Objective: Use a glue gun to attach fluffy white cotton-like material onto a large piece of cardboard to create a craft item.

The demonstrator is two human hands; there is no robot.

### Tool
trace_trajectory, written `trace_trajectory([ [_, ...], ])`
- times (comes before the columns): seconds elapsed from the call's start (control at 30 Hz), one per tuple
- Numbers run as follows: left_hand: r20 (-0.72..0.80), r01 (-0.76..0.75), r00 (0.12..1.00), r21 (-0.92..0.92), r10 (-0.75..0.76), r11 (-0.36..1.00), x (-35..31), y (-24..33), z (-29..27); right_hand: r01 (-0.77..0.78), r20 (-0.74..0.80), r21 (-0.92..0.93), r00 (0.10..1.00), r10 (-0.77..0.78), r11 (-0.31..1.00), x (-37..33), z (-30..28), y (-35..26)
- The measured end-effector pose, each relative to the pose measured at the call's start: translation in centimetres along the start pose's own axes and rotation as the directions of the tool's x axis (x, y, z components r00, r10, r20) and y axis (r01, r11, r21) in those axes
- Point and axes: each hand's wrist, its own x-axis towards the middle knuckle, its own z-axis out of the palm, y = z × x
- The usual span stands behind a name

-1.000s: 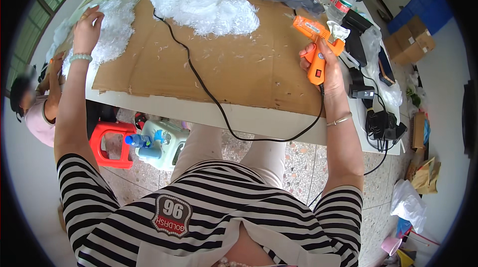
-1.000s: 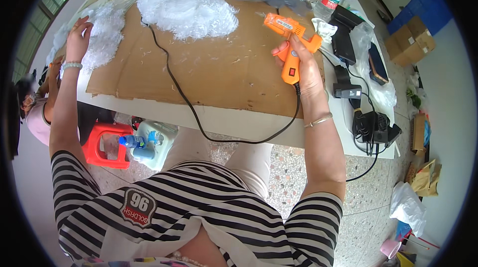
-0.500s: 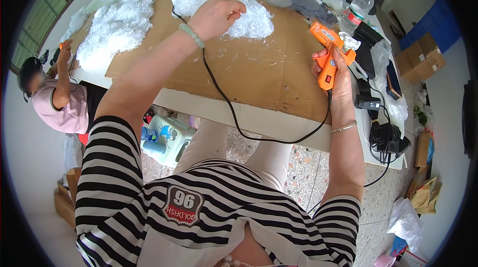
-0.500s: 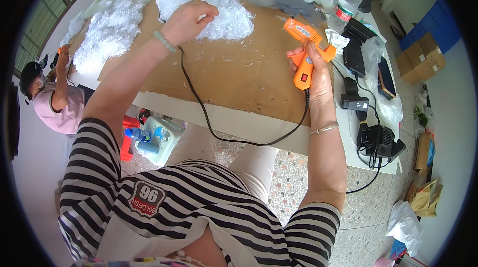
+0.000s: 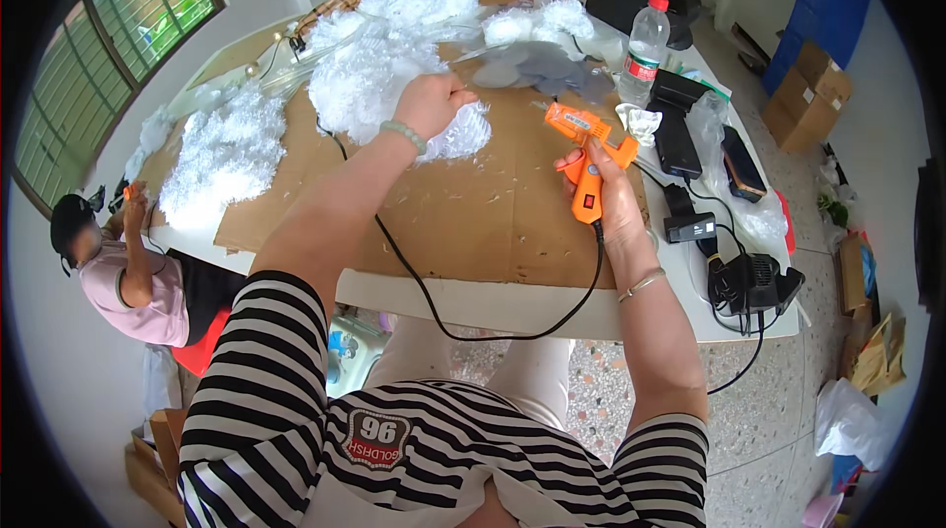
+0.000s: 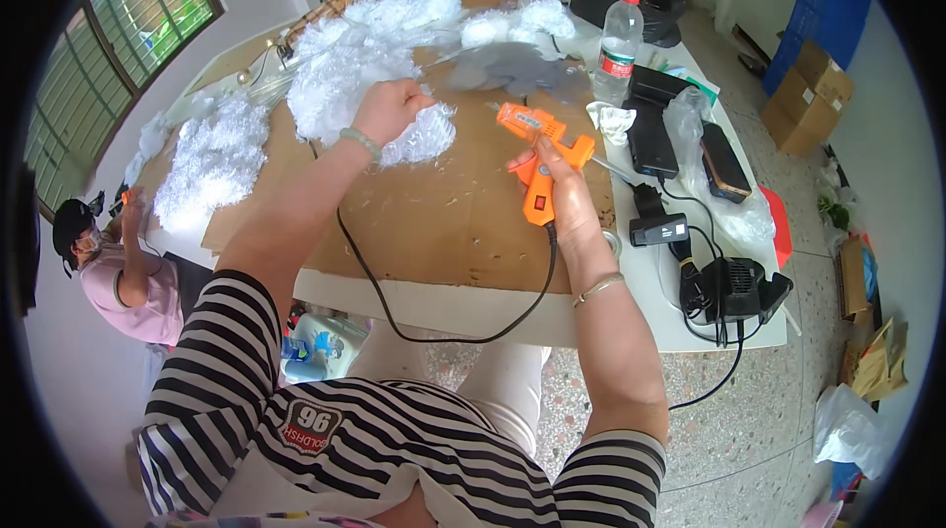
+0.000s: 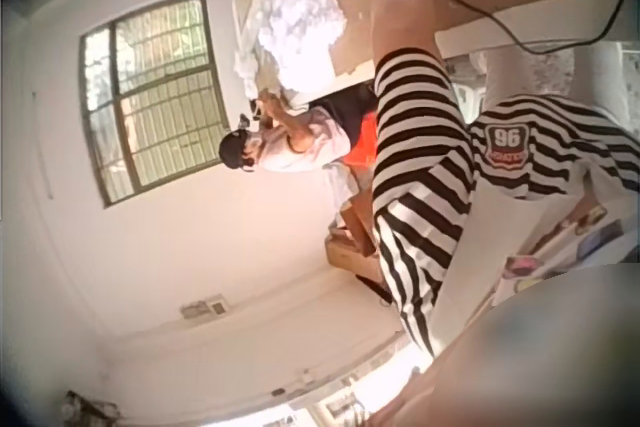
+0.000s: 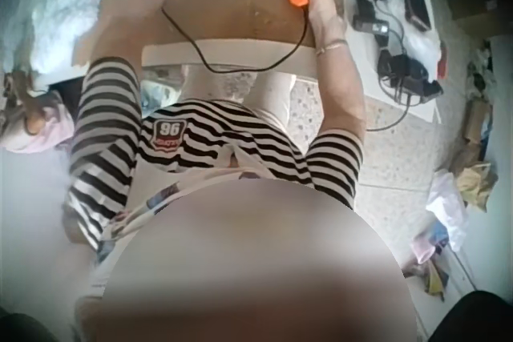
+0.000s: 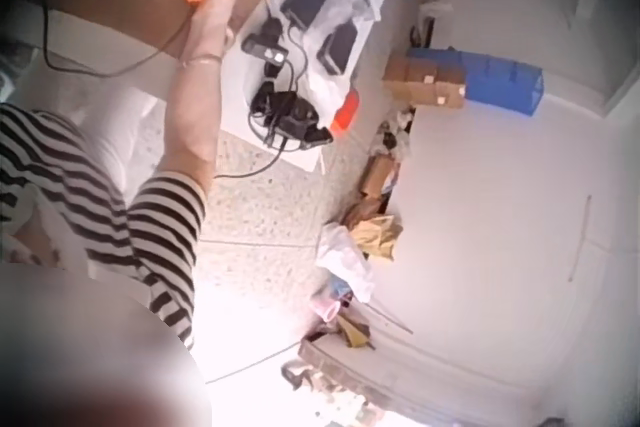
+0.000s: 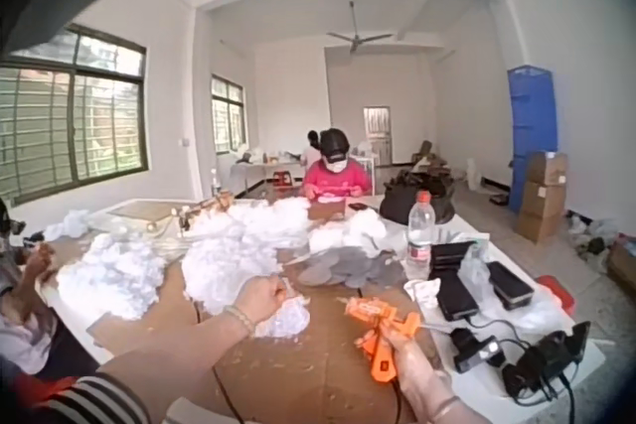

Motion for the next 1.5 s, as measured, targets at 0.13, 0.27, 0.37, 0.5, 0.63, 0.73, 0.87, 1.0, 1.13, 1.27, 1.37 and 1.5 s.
trace_trajectory([
  [0.13,-0.128,0.052,0.991,0.108,-0.038,0.993,0.7,-0.4,-0.9,-0.022,0.017,0.009,1.000,0.022,1.000,-0.2,-0.3,0.1],
  [0.27,-0.226,0.067,0.965,-0.271,-0.131,0.960,1.6,-2.4,-2.3,-0.005,0.008,-0.027,1.000,0.005,1.000,-0.3,0.1,-0.2],
  [0.37,-0.149,0.181,0.963,-0.259,-0.225,0.949,2.3,-3.9,-4.9,-0.022,0.017,-0.060,1.000,0.023,0.998,-0.2,-0.2,-0.5],
  [0.5,-0.150,0.287,0.920,-0.372,-0.362,0.883,2.4,-5.2,-9.3,-0.029,-0.016,-0.049,0.999,0.029,0.998,-0.2,0.4,-0.4],
  [0.63,-0.141,0.334,0.905,-0.347,-0.400,0.877,1.5,-6.2,-11.4,-0.009,0.005,-0.059,1.000,0.009,0.998,-0.7,1.0,-0.6],
  [0.73,-0.133,0.371,0.888,-0.362,-0.441,0.855,0.6,-6.3,-10.6,-0.009,-0.016,-0.058,1.000,0.009,0.998,-0.9,1.2,-0.5],
  [0.87,-0.101,0.373,0.907,-0.262,-0.410,0.890,-0.1,-6.8,-9.2,-0.011,0.001,-0.067,1.000,0.011,0.998,-0.6,0.7,-0.3],
  [1.0,-0.117,0.454,0.884,-0.006,-0.452,0.891,0.0,-6.4,-8.8,0.008,-0.043,-0.064,0.999,-0.011,0.998,-0.7,1.1,-0.3],
  [1.13,-0.115,0.069,0.993,0.330,-0.033,0.942,-1.3,-6.9,-7.6,-0.024,0.016,-0.064,1.000,0.026,0.998,-0.3,0.7,0.0],
  [1.27,-0.148,0.014,0.988,0.298,0.032,0.954,-0.6,-7.8,-8.1,-0.028,0.020,-0.084,0.999,0.030,0.996,-0.2,0.9,-0.1],
  [1.37,-0.180,0.112,0.977,-0.014,-0.112,0.994,1.4,-6.9,-9.6,-0.025,0.001,-0.089,1.000,0.026,0.996,-0.5,1.1,-0.2],
  [1.5,-0.140,-0.036,0.990,-0.248,0.001,0.968,2.7,-3.5,-11.2,0.016,-0.058,-0.090,0.998,-0.022,0.996,-0.7,1.2,-0.3],
])
